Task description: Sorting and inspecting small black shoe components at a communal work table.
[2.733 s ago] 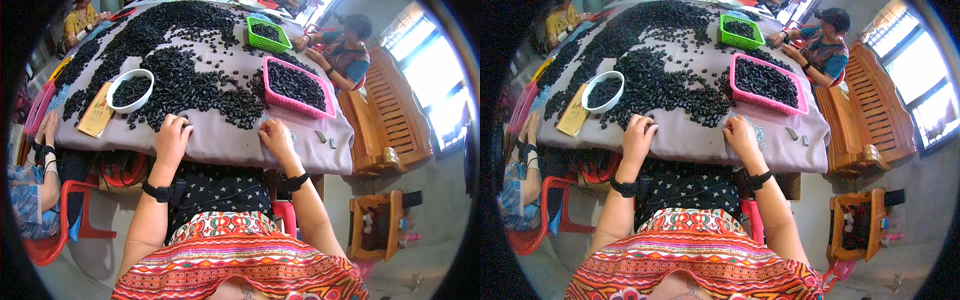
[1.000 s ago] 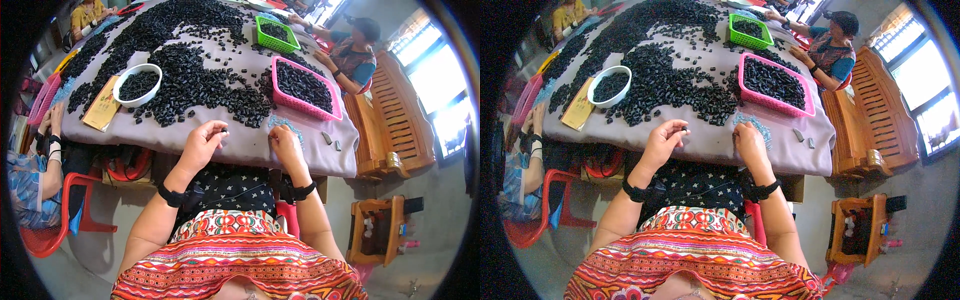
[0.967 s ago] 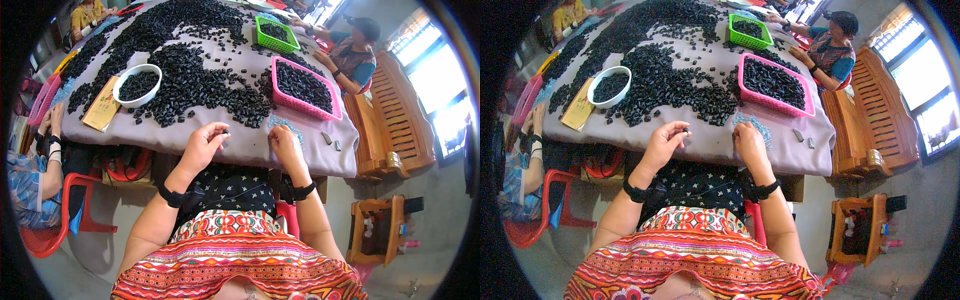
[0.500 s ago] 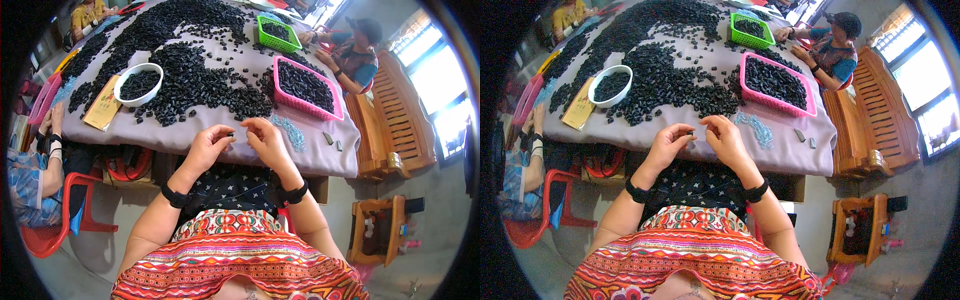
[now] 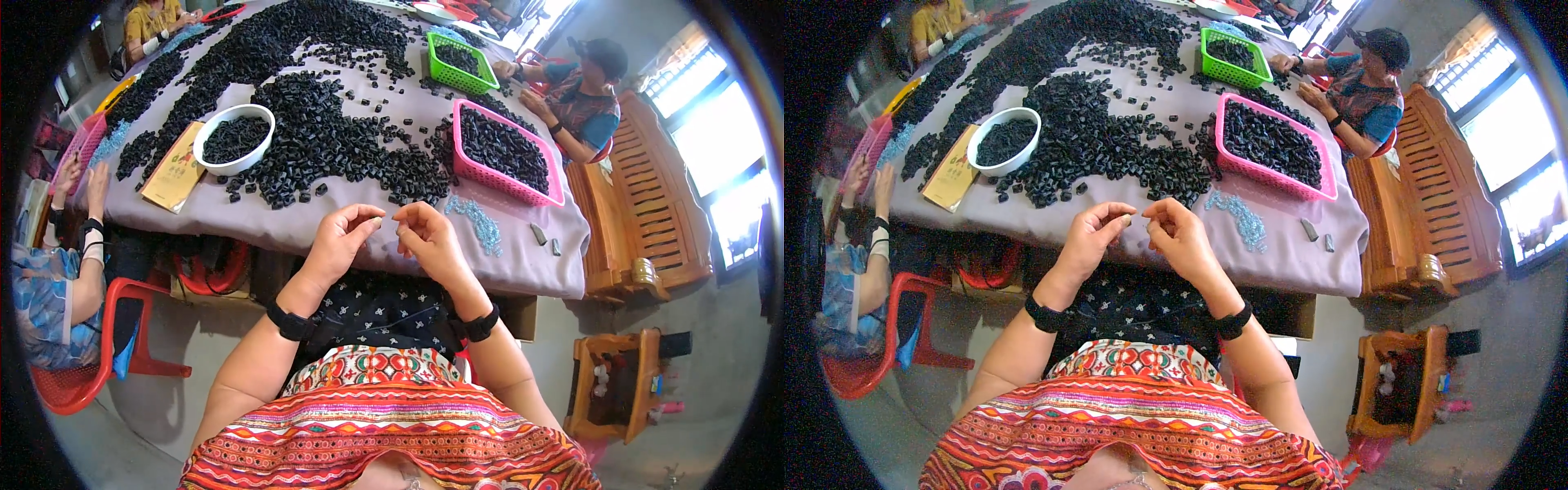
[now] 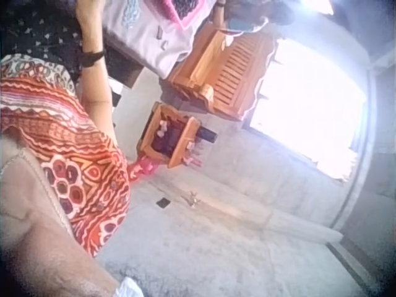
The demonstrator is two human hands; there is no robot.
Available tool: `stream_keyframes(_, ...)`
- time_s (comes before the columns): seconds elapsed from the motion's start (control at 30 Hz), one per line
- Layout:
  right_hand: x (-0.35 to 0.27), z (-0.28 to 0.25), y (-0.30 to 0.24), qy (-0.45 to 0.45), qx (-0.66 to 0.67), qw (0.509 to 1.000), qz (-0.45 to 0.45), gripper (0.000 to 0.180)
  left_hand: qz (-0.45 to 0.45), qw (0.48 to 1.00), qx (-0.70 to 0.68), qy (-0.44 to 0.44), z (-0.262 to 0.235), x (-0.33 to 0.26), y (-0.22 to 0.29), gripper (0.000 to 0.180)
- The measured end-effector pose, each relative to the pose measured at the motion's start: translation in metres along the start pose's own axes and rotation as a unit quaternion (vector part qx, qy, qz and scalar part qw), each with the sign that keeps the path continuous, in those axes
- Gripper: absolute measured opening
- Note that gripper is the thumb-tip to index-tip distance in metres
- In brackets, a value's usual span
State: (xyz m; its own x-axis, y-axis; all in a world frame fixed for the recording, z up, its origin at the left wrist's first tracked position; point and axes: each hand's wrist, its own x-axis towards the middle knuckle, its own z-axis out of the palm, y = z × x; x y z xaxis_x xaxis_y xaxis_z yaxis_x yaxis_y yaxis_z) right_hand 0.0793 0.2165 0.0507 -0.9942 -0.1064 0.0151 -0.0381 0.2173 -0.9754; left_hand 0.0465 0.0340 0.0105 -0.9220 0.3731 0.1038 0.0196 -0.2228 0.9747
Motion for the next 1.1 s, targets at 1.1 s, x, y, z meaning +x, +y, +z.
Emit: stream_keyframes(1.1, 0.007, -0.022, -0.002, -0.209, 0.151, 0.959, 0.116, 0.036, -0.119, 0.964, -0.054, -0.233, -0.007, -0.006, 0.012, 0.014)
